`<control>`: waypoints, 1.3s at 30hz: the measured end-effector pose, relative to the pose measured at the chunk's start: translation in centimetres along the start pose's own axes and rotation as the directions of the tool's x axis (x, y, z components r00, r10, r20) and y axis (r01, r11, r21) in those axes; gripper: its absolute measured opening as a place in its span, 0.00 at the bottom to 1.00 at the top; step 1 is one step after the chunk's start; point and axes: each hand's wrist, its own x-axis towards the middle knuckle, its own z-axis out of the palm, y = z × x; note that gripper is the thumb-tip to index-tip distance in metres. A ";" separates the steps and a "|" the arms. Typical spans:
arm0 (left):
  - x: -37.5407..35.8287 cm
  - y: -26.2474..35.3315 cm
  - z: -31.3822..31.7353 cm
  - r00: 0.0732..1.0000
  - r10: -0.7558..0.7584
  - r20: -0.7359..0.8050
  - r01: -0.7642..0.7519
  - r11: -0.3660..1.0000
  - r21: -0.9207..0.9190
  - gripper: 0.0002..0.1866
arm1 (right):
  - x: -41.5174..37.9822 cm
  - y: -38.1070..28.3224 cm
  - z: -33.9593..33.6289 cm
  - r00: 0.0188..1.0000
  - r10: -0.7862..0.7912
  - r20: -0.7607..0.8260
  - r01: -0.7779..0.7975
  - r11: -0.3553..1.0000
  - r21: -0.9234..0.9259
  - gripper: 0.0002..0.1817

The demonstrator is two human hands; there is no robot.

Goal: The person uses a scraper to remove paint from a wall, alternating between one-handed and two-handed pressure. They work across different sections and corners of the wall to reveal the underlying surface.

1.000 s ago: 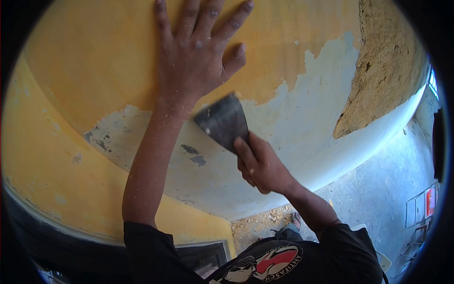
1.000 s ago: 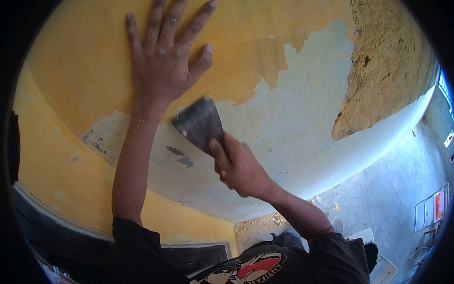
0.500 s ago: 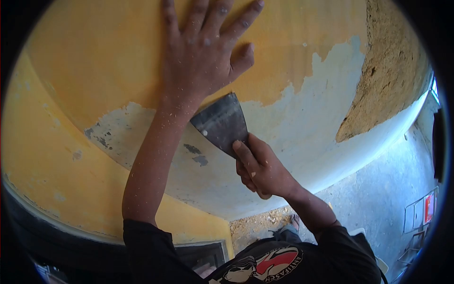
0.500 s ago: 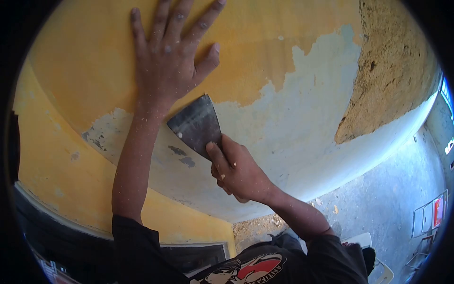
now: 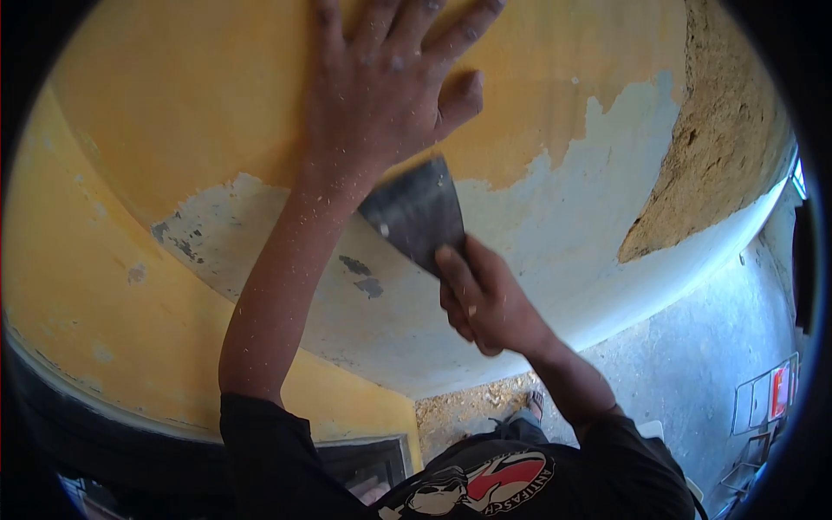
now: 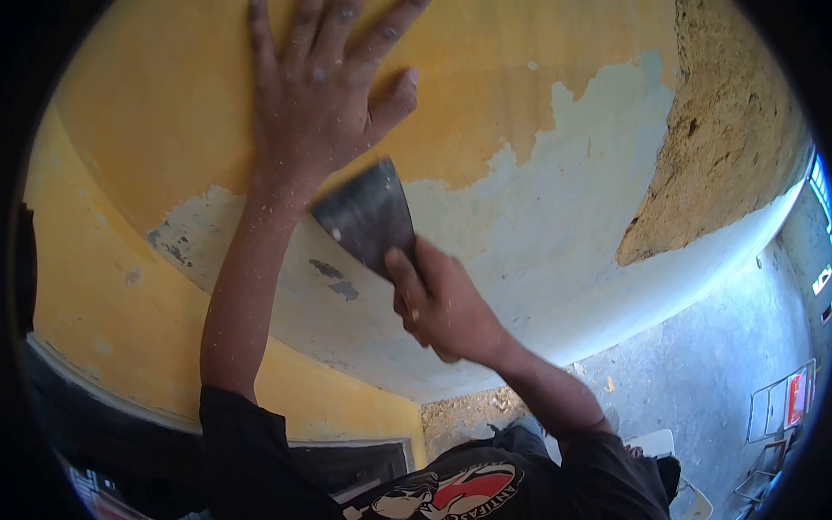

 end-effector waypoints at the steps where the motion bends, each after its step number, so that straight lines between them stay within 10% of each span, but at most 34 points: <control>1: -0.2 0.2 0.1 1.000 0.000 -0.016 0.000 1.000 -0.003 0.33 | 0.3 -0.5 -0.1 1.000 -0.010 0.001 0.010 1.000 0.023 0.17; 39: -0.3 0.0 0.7 0.997 0.001 -0.083 0.004 0.998 0.056 0.32 | -0.3 0.9 -0.8 1.000 0.027 0.017 -0.028 0.998 0.056 0.17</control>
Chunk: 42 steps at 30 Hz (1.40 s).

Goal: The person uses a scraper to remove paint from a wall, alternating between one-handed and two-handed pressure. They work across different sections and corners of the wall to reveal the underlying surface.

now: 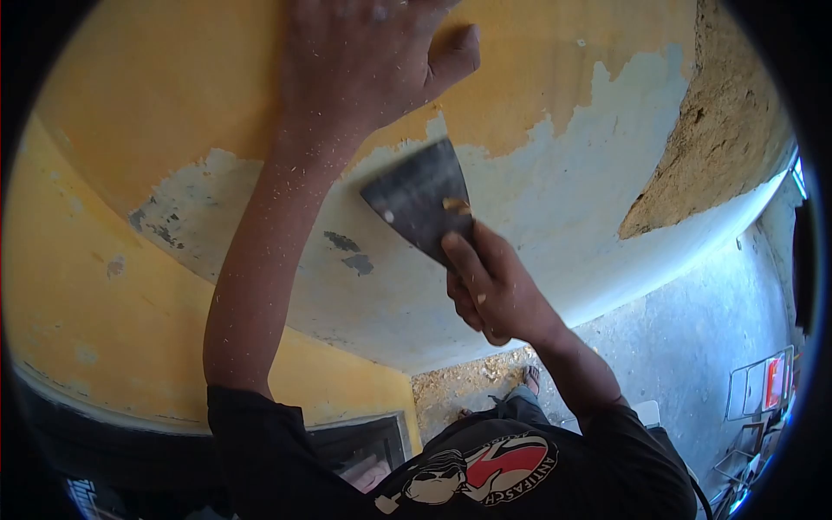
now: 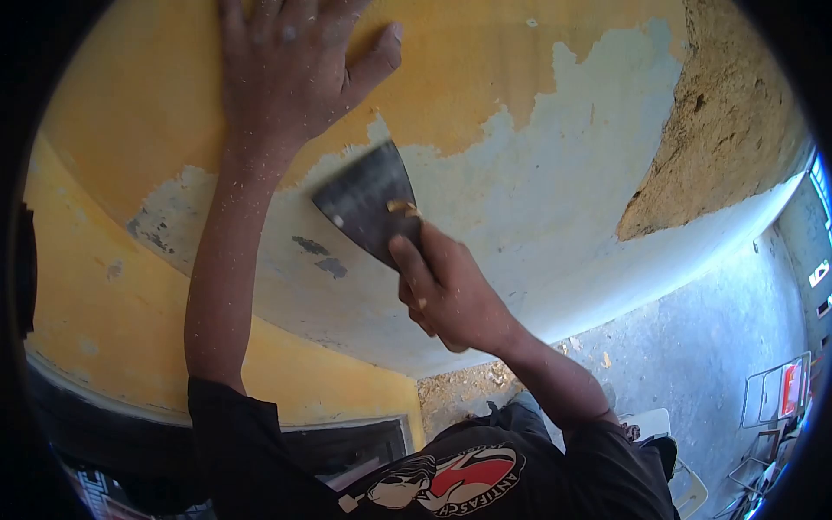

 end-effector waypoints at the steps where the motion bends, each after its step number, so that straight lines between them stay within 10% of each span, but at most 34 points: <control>1: -0.1 0.3 0.0 1.000 0.003 0.004 -0.003 0.999 -0.042 0.32 | 0.4 -0.9 0.0 1.000 0.006 -0.002 -0.006 1.000 0.007 0.17; 42: 0.1 0.3 -0.4 1.000 0.002 0.012 -0.003 1.000 0.028 0.32 | -0.6 1.0 -1.1 0.999 0.037 -0.040 -0.037 0.999 -0.008 0.17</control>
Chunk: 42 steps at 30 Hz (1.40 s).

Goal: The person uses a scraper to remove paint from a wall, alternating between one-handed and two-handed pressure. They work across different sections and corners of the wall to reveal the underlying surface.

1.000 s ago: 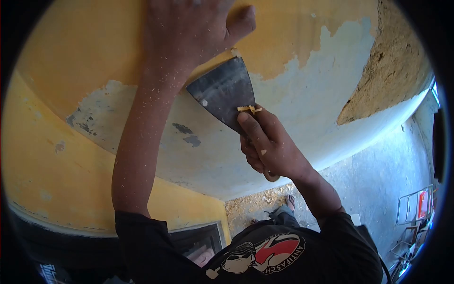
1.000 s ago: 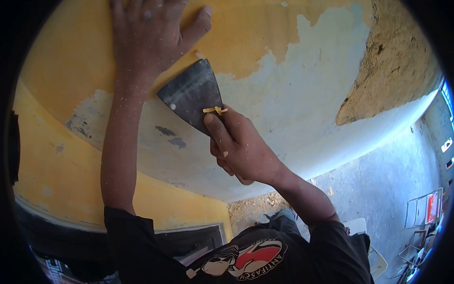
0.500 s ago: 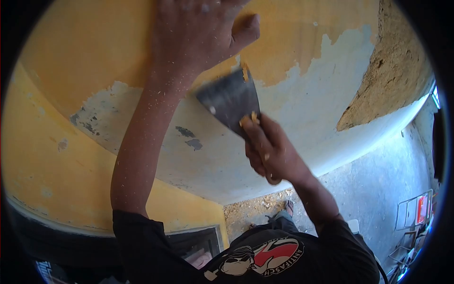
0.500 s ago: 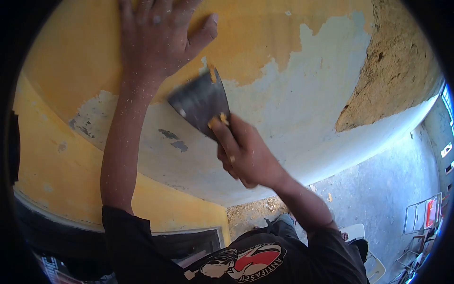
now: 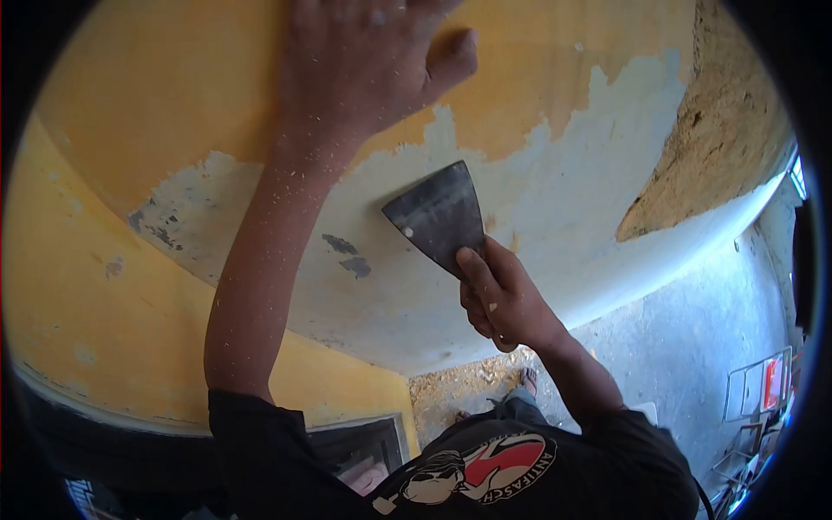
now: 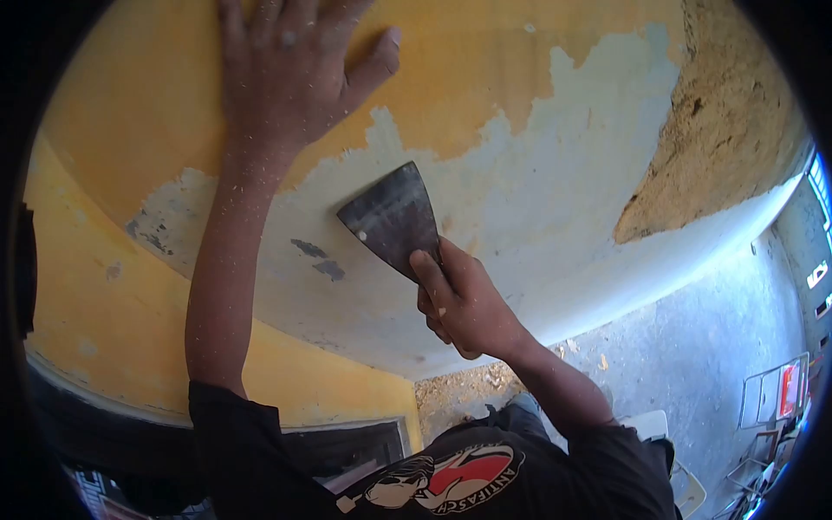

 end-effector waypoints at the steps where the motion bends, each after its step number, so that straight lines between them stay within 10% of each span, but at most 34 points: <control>1: -0.1 0.1 0.1 0.999 0.005 0.047 -0.006 1.000 0.028 0.32 | 0.1 -0.2 0.1 1.000 0.000 -0.005 0.000 1.000 -0.001 0.17; 42: 0.0 0.4 0.4 0.999 -0.014 -0.038 0.012 0.999 -0.053 0.32 | -0.5 -0.1 0.1 1.000 0.024 -0.012 -0.023 0.994 0.108 0.16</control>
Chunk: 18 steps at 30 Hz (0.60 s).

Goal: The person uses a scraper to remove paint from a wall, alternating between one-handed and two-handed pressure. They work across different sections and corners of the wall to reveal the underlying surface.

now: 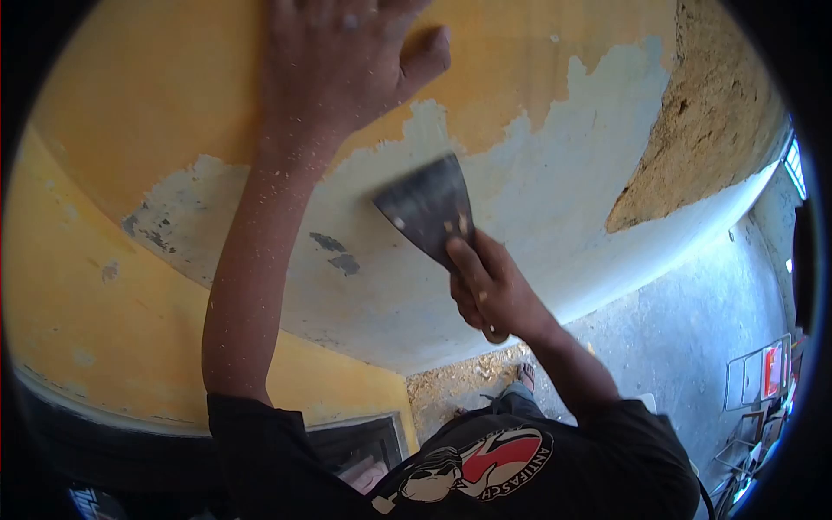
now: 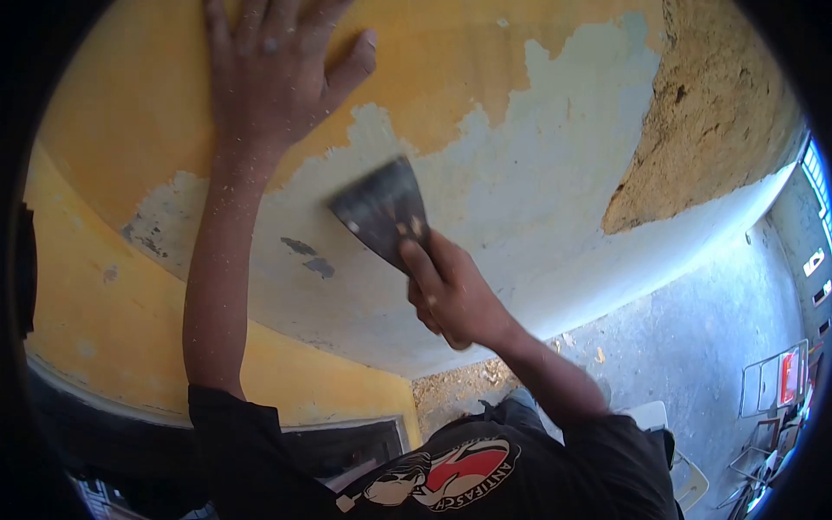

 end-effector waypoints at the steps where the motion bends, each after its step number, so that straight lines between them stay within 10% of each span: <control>1: 0.1 0.0 -0.3 1.000 0.003 0.015 -0.003 1.000 -0.010 0.32 | 0.4 -0.2 -0.2 1.000 -0.011 0.009 0.011 1.000 -0.009 0.16; 18: 0.2 -0.2 -0.5 0.998 -0.017 0.066 0.017 1.000 -0.012 0.33 | 0.2 0.0 -0.3 1.000 0.003 0.025 -0.002 1.000 -0.014 0.15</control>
